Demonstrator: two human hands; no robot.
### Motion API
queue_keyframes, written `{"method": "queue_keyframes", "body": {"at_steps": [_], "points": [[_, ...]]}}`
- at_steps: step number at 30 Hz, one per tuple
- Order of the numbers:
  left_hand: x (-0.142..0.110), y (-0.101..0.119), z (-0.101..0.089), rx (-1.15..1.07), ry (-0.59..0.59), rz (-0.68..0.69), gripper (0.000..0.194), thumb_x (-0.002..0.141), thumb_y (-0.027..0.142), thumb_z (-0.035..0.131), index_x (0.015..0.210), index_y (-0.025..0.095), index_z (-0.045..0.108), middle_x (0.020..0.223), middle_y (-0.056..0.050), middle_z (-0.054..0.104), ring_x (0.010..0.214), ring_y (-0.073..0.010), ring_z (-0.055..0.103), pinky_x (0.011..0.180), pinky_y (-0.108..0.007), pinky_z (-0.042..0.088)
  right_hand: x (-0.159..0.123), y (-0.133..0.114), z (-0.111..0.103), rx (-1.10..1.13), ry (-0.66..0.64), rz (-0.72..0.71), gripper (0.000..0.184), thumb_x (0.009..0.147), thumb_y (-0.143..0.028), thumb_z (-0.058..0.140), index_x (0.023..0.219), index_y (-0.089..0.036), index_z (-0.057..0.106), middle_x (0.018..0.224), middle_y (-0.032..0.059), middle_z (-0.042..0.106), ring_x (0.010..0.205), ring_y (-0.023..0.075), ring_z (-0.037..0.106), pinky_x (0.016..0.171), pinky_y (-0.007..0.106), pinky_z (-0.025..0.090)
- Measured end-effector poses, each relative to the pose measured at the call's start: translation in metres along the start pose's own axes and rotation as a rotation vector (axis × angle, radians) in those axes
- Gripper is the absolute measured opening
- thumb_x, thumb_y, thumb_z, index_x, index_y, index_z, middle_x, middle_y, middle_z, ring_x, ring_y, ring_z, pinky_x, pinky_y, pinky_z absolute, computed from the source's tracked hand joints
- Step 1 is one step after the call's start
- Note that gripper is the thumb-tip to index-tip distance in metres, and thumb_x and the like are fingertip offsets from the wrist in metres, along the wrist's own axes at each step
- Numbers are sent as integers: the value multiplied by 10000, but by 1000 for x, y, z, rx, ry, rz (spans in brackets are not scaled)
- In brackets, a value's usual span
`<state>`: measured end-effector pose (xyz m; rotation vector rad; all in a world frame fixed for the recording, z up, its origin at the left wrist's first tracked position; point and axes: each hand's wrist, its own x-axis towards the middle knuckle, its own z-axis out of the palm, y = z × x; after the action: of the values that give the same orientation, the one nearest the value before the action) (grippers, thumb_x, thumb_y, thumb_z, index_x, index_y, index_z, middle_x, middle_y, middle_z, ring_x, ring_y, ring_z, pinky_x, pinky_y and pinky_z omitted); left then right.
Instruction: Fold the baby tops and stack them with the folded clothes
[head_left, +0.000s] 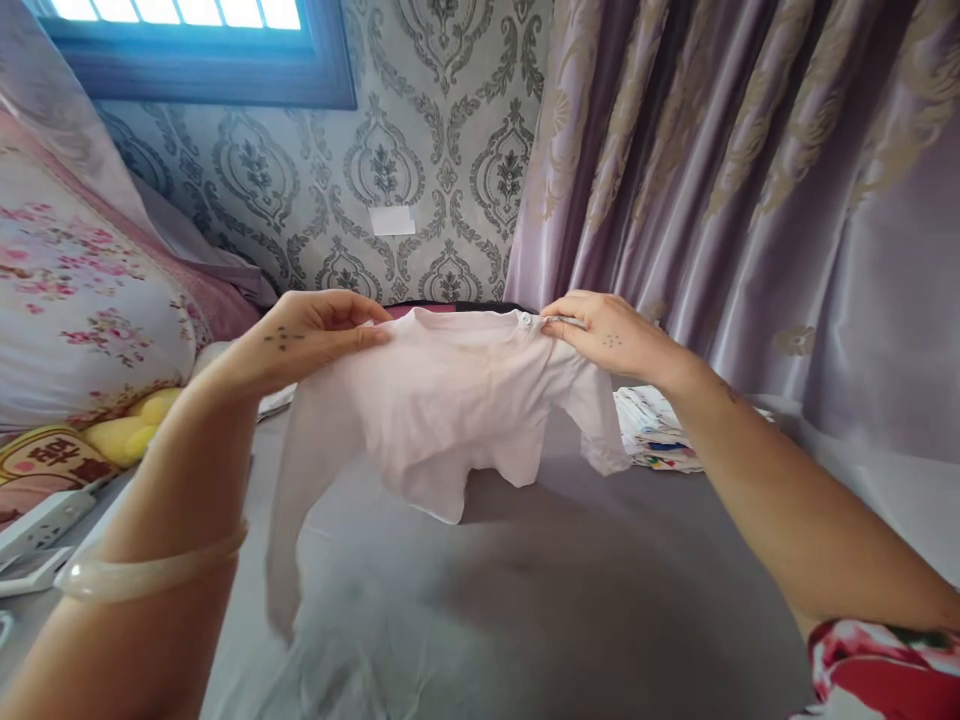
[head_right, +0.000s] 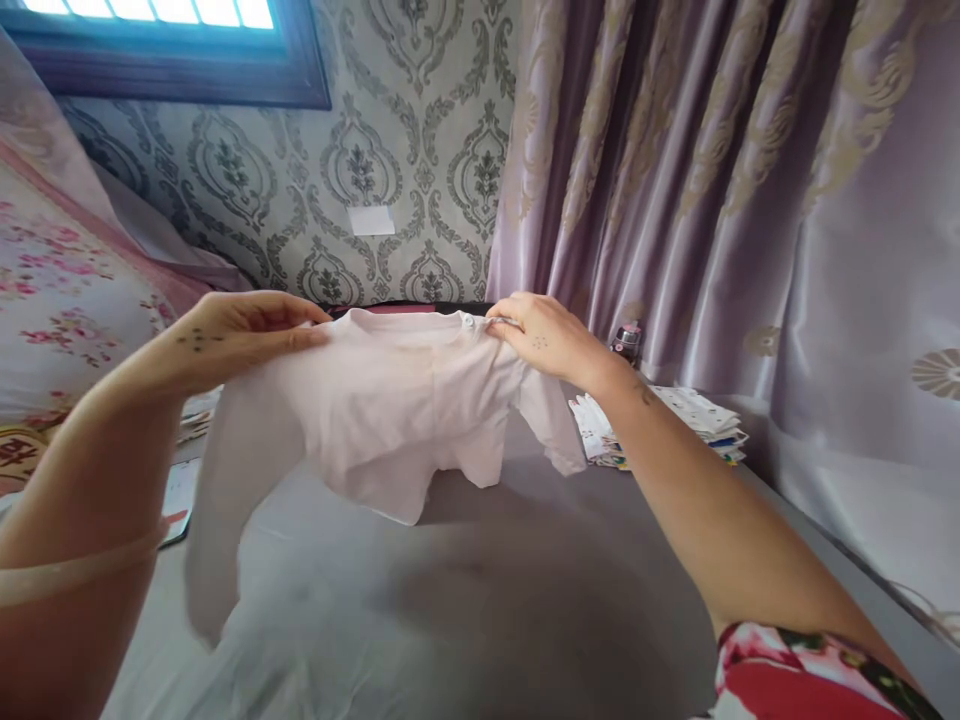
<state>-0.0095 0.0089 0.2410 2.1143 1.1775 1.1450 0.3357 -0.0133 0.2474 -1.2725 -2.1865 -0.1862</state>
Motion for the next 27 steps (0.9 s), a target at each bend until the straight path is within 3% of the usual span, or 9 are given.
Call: {"method": "queue_keyframes", "body": {"at_steps": [3,4,7,9,11,15,18,22,27], "points": [[13,-2,-10,22,-151,-114,340,663,480,771,831,186,750,708,-33,678,608,-150,568,510,-242,433,3,0,-6,-75,50,-5,258,949,-368,528,1025,-236,736,1000,57,703,936,228,625,811,347,461],[17,-3,-9,49,-75,-78,338,673,477,764,822,174,745,695,-25,666,615,-141,557,535,-242,440,3,-1,-5,-99,114,-3,268,959,-368,508,1047,-239,726,1021,60,690,951,231,615,816,352,459],[29,-2,-1,218,432,195,290,784,425,692,882,156,738,780,-6,626,718,-114,530,706,-256,456,5,-1,5,-173,351,12,288,982,-370,455,1098,-269,698,1118,67,635,1046,247,566,866,385,441],[37,-1,7,371,564,330,223,829,349,664,902,151,736,871,-17,615,824,-134,530,856,-307,433,7,1,14,-222,416,7,288,983,-380,448,1086,-279,697,1165,71,602,1096,268,528,908,427,417],[44,-1,14,454,514,350,160,824,297,675,866,153,731,889,-31,616,902,-177,524,938,-359,389,10,4,21,-264,446,11,287,978,-389,454,1063,-272,701,1209,80,576,1138,299,491,939,480,383],[54,-1,25,416,636,278,173,850,319,655,860,156,710,873,-36,611,974,-216,500,989,-410,319,18,10,30,-294,511,52,289,975,-394,454,1064,-265,697,1252,88,544,1185,325,432,964,521,336],[59,-2,34,449,434,208,136,808,299,699,820,164,701,815,-24,618,988,-241,495,1001,-462,265,24,12,33,-287,425,29,271,969,-382,468,1009,-266,709,1225,81,551,1186,323,420,976,524,316],[65,-11,41,414,640,149,158,810,327,678,833,171,692,827,-31,632,1049,-278,484,988,-503,243,29,15,36,-277,428,77,258,966,-360,481,990,-258,717,1221,91,546,1198,334,401,984,544,291],[73,-26,44,249,535,177,141,828,303,596,778,191,665,708,-1,600,1082,-249,519,904,-432,314,29,24,46,-258,449,76,256,958,-349,489,962,-254,726,1185,94,569,1177,337,418,976,563,296]]}}
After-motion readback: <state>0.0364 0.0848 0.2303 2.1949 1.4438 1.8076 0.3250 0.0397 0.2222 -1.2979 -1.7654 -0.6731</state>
